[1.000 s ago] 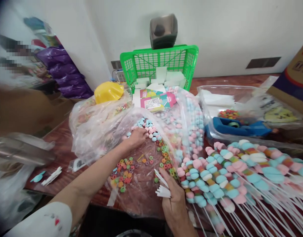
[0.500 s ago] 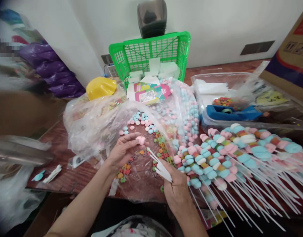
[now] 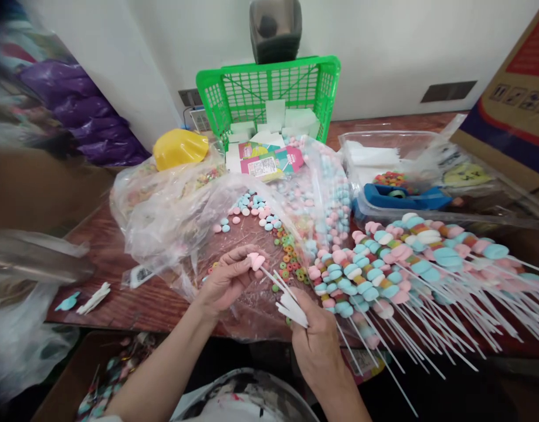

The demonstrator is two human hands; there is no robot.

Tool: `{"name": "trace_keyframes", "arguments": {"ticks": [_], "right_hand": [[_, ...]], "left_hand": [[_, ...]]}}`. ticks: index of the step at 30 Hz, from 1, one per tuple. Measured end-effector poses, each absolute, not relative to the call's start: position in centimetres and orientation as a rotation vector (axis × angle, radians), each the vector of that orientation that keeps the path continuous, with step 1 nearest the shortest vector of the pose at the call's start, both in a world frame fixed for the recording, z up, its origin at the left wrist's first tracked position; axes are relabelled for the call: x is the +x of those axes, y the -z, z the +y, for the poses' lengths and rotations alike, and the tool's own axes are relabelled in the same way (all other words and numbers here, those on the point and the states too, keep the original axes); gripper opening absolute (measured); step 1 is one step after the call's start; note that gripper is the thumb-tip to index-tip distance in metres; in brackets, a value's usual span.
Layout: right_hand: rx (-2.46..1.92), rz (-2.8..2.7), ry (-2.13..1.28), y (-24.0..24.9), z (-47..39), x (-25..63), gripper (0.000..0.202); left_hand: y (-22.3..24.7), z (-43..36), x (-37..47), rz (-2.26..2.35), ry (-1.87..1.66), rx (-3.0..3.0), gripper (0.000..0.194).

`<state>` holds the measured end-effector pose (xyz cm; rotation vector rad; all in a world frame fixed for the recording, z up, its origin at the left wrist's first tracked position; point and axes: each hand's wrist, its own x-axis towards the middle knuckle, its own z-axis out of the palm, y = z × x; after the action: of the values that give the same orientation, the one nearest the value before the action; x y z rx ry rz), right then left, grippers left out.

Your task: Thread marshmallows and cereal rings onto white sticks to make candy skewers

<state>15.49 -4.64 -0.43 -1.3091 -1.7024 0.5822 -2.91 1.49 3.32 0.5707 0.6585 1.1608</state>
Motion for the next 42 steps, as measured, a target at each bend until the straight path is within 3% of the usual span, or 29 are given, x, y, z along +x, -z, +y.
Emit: {"name": "trace_keyframes", "arguments": {"ticks": [25, 34, 42], "right_hand": [[-1.304, -1.471, -1.049, 1.2, -5.7, 14.4, 0.027], [-1.233, -1.500, -0.779, -0.4, -7.0, 14.3, 0.010], [-1.168, -1.633, -0.662, -1.3, -8.7, 15.0, 0.012]], "left_hand": [[-2.5, 0.8, -2.4, 0.665, -1.220, 0.245, 0.020], [-4.1, -0.9, -2.5, 0.742, -1.281, 0.288, 0.016], [-4.8, -3.9, -2.2, 0.790, -1.344, 0.518, 0.021]]}}
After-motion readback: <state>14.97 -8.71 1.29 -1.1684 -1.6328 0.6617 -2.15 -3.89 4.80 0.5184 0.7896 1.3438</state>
